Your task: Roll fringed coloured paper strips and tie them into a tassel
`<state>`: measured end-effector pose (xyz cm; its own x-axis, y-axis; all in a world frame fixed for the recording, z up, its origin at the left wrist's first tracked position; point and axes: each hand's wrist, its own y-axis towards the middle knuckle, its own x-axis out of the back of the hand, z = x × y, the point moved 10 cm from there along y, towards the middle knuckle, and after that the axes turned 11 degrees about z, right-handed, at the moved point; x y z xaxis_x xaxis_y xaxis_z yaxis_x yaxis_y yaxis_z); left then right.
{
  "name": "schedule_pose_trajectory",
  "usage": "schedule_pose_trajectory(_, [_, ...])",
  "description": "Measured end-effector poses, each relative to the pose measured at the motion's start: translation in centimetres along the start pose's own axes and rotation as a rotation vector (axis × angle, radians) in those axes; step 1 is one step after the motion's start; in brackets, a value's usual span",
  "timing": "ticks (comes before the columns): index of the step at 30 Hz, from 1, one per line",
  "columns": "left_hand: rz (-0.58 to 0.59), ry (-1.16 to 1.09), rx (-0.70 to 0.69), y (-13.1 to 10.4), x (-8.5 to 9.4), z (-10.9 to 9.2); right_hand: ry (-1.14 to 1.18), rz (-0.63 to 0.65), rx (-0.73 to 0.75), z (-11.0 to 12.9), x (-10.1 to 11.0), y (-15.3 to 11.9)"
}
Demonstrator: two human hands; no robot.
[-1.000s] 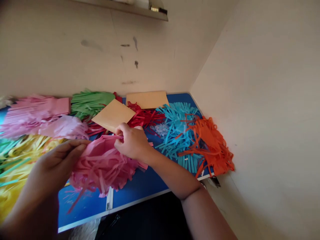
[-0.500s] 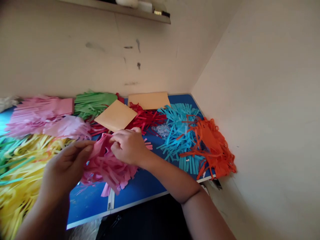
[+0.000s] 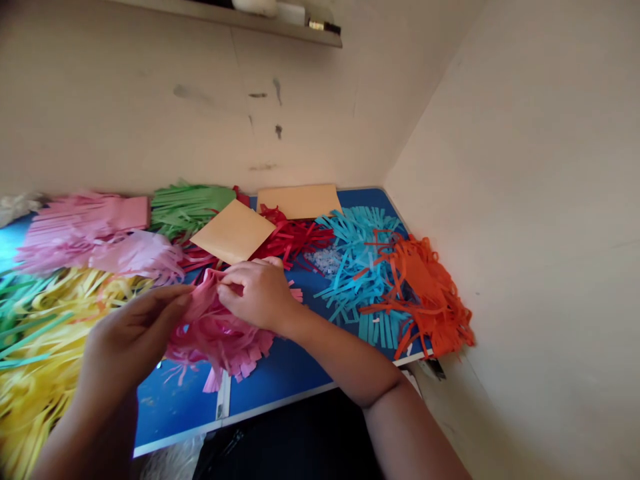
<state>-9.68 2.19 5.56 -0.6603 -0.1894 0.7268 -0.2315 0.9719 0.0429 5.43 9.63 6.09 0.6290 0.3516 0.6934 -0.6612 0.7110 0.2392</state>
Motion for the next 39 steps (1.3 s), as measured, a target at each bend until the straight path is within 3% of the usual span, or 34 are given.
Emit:
schedule_pose_trajectory(5, [-0.026, 0.061, -0.002, 0.4, 0.4, 0.1, 0.014, -0.03, -0.015, -0.1, 0.5, 0.1])
schedule_pose_trajectory(10, [-0.034, 0.02, -0.017, 0.6, 1.0, 0.3, 0.013, 0.018, 0.007, 0.1, 0.7, 0.5])
schedule_pose_trajectory(15, [0.025, 0.012, -0.015, 0.6, 0.2, -0.6, -0.076, -0.01, -0.097, -0.1, 0.4, 0.6])
schedule_pose_trajectory(21, [0.013, 0.057, 0.023, 0.8, 1.1, -0.2, -0.178, 0.033, -0.169, -0.8, -0.3, 1.0])
schedule_pose_trajectory(28, [0.045, 0.031, 0.038, 1.4, 1.4, 0.5, -0.142, 0.176, -0.016, 0.3, -0.5, 1.7])
schedule_pose_trajectory(39, [0.102, 0.014, -0.02, 1.3, 0.4, -0.2, -0.089, 0.114, 0.006, 0.8, -1.1, 1.0])
